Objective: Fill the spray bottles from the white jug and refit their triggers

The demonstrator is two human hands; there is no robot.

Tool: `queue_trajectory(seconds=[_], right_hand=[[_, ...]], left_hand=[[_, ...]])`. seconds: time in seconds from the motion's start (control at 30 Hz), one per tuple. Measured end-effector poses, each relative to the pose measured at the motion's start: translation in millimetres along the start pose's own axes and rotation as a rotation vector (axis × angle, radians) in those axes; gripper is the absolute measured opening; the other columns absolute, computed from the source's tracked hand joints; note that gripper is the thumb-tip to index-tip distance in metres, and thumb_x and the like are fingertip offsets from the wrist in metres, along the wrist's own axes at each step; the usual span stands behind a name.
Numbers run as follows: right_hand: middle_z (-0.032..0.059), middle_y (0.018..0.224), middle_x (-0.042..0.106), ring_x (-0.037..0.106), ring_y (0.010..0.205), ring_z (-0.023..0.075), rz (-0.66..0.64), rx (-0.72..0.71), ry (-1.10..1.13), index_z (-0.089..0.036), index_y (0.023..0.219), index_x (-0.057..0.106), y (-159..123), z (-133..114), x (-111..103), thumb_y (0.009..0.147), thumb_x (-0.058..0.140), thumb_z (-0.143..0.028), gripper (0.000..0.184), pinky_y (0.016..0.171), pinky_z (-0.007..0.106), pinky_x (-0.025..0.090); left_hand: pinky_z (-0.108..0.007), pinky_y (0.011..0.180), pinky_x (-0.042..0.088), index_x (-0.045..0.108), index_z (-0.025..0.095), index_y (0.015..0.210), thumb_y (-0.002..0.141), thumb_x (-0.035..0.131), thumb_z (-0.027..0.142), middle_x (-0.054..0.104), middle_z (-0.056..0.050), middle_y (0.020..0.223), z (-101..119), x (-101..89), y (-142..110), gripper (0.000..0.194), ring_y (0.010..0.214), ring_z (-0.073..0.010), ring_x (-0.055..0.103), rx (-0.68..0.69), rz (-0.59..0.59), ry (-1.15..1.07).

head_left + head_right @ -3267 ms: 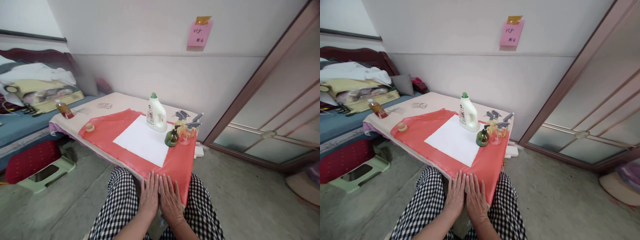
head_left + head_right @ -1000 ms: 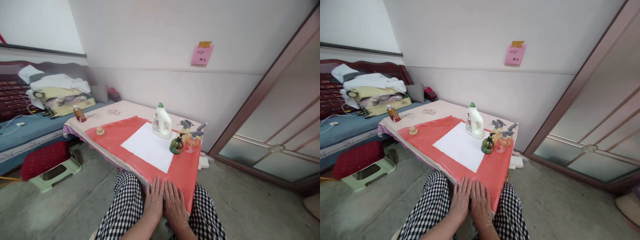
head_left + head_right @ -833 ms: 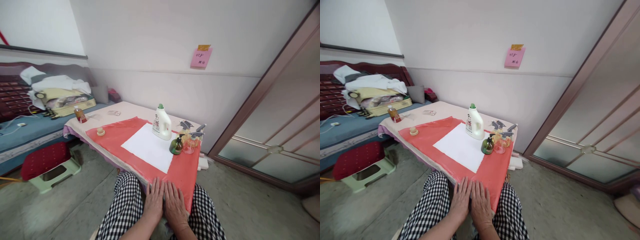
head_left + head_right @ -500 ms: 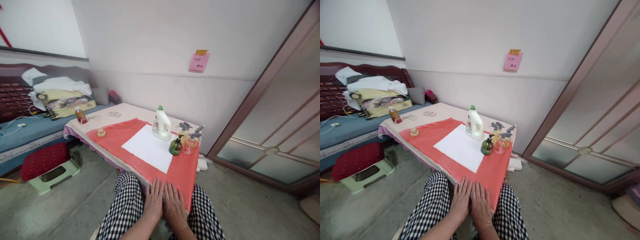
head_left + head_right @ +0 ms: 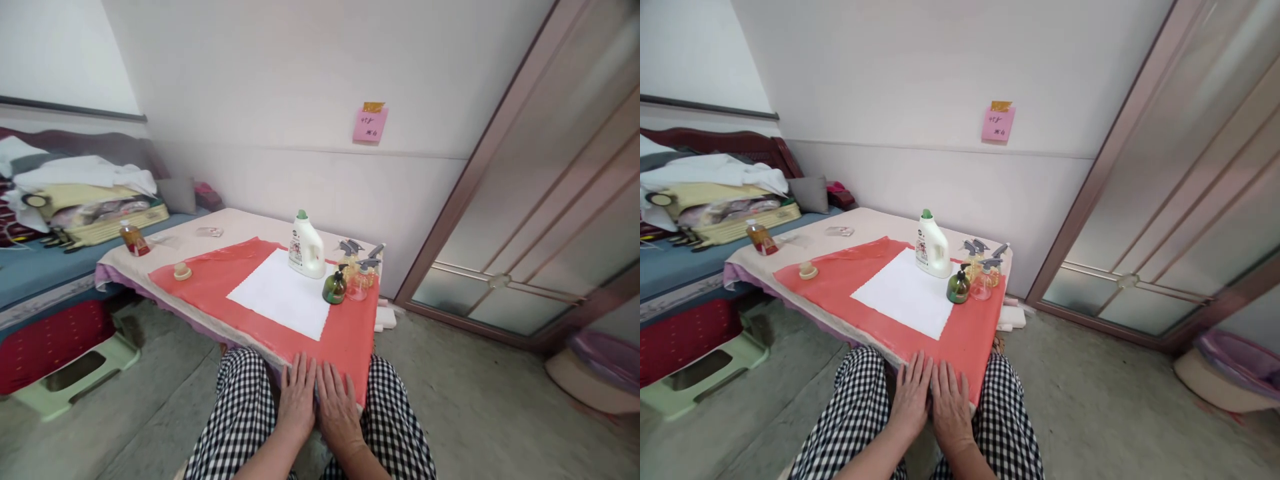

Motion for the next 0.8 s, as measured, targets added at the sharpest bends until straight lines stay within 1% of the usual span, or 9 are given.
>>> queue_trajectory(seconds=[0.1,0.27,0.47,0.8], right_hand=[[0.0129,0.14,0.051,0.038,0.131,0.0296,-0.015,0.005,-0.004,-0.014,0.137,0.049,-1,0,-2,0.086,0.041,-0.015,0.052,0.112,0.056,0.008],[0.012,0.139,0.052,0.039,0.13,0.0289,-0.029,0.014,-0.008,-0.017,0.137,0.049,-3,0,-5,0.088,0.041,-0.016,0.05,0.112,0.058,0.006],[0.0077,0.141,0.05,0.035,0.132,0.0275,-0.05,0.034,-0.018,-0.019,0.14,0.045,-7,0,-12,0.088,0.041,-0.014,0.052,0.113,0.06,-0.002],[0.0066,0.143,0.049,0.037,0.131,0.0301,-0.056,0.069,-0.025,-0.024,0.137,0.05,-11,0,-10,0.089,0.041,-0.018,0.049,0.11,0.064,-0.006]], left_hand=[[-0.054,0.113,0.019,0.036,0.022,0.148,0.082,0.045,0.015,0.034,-0.008,0.155,0,-0.7,-1,0.067,0.143,-0.0294,0.022,0.009,-0.001,0.012],[-0.053,0.112,0.022,0.039,0.021,0.146,0.083,0.045,0.013,0.034,-0.009,0.155,-1,1.4,0,0.064,0.143,-0.0292,0.023,0.011,0.006,0.048],[-0.052,0.113,0.021,0.039,0.02,0.146,0.084,0.044,0.013,0.033,-0.009,0.155,-4,4.5,-1,0.063,0.144,-0.0287,0.021,0.029,0.032,0.047],[-0.051,0.113,0.022,0.036,0.021,0.148,0.085,0.043,0.014,0.032,-0.01,0.156,-5,7.0,0,0.063,0.144,-0.028,0.022,0.019,0.014,0.039]])
Point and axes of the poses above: each hand's wrist, its own y-axis towards the middle knuckle, its own x-axis out of the palm, z = x × y, the point moved 1 cm from there along y, towards the middle knuckle
